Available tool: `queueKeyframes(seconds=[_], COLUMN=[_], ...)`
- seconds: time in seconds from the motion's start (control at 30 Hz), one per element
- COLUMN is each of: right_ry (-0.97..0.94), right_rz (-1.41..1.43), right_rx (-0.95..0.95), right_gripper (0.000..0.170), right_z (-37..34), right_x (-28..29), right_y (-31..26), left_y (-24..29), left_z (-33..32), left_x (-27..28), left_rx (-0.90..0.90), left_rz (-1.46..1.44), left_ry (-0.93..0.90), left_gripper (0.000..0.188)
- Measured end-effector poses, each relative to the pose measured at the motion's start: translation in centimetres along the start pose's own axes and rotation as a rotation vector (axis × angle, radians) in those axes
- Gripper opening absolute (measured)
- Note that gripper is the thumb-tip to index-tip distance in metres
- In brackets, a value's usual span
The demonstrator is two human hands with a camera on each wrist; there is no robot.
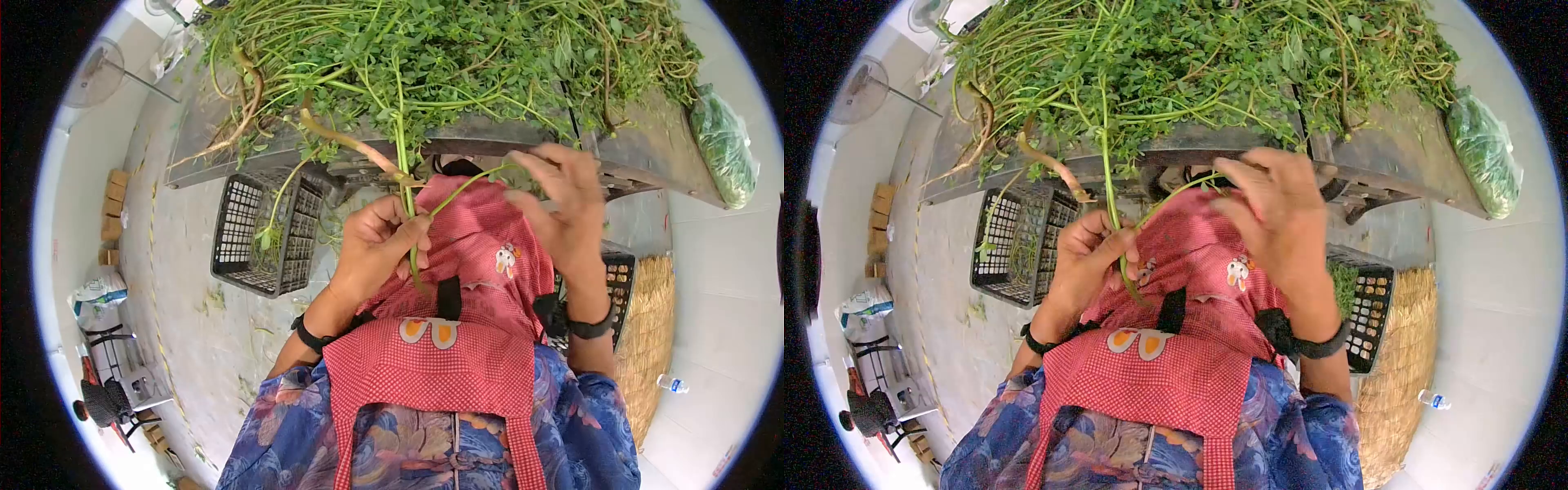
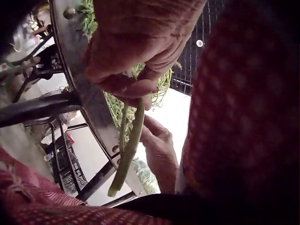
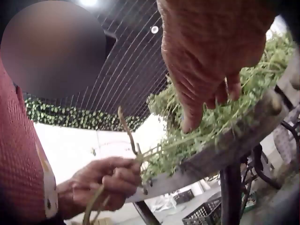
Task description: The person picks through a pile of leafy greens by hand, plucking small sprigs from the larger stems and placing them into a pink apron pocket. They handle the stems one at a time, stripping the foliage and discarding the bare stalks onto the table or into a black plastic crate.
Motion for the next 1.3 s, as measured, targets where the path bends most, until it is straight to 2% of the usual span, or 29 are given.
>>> queueKeyframes(seconds=[0.07, 0.2, 0.27, 0.5, 0.57, 0.6, 0.67, 0.7, 0.77, 0.9, 0.97, 1.07, 1.23, 1.3], right_ry=[-0.034, -0.056, -0.044, -0.084, -0.008, -0.005, 0.193, 0.195, 0.140, 0.049, 0.040, -0.031, 0.025, -0.033], right_rz=[-0.030, -0.069, -0.003, -0.065, -0.001, -0.002, 0.146, 0.145, 0.705, 0.887, 0.865, 0.640, 0.553, 0.450], right_rx=[-0.011, 0.041, -0.017, 0.001, -0.195, -0.192, -0.440, -0.439, -0.910, -0.765, -0.826, -0.606, -0.528, -0.590], right_gripper=[0.029, 0.026, 0.021, 0.013, 0.008, 0.008, 0.005, 0.005, 0.010, 0.013, 0.014, 0.019, 0.022, 0.022], right_z=[0.8, 0.3, -0.1, -0.2, -0.2, -0.4, -1.0, -1.0, -1.1, -2.2, -3.3, -3.0, -2.0, -1.9], right_x=[-1.6, -2.4, -2.3, -2.7, -3.4, -3.8, -4.1, -3.5, -2.7, -1.6, -2.1, -3.0, -4.3, -4.5], right_y=[-0.6, 0.8, 1.7, 1.6, 1.9, 2.4, 4.1, 4.4, 5.6, 3.4, 3.5, 3.0, 2.4, 2.0], left_y=[0.7, 0.4, -0.1, 0.2, 0.3, 0.5, 0.9, 0.9, 0.9, 0.7, 0.6, 0.5, 0.2, 0.3], left_z=[-0.4, -0.1, 0.3, 0.3, 0.3, 0.4, 0.3, 0.2, 0.2, 0.6, 0.6, 0.7, 0.4, 0.4], left_x=[-0.3, -0.1, -0.1, -0.5, -0.7, -0.8, -0.9, -0.8, -0.5, -0.4, -0.3, -0.3, -0.5, -0.7], left_rx=[0.076, 0.099, -0.008, 0.019, 0.021, 0.016, 0.009, 0.006, 0.006, -0.008, 0.046, 0.020, 0.058, 0.078], left_rz=[0.052, 0.043, -0.001, 0.033, 0.107, 0.108, 0.133, 0.133, 0.081, 0.031, -0.005, -0.037, -0.043, -0.031], left_ry=[0.013, 0.002, -0.020, 0.008, -0.003, -0.004, -0.001, -0.002, 0.013, 0.015, 0.027, 0.000, 0.001, -0.006], left_gripper=[0.007, 0.008, 0.008, 0.007, 0.009, 0.009, 0.011, 0.011, 0.010, 0.009, 0.009, 0.008, 0.007, 0.007])
Point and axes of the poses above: each hand's wrist, its own z-axis towards the middle knuckle, its own x-axis out of the back of the hand, y = z × x, the point moved 3 cm from there along z, towards the middle knuckle
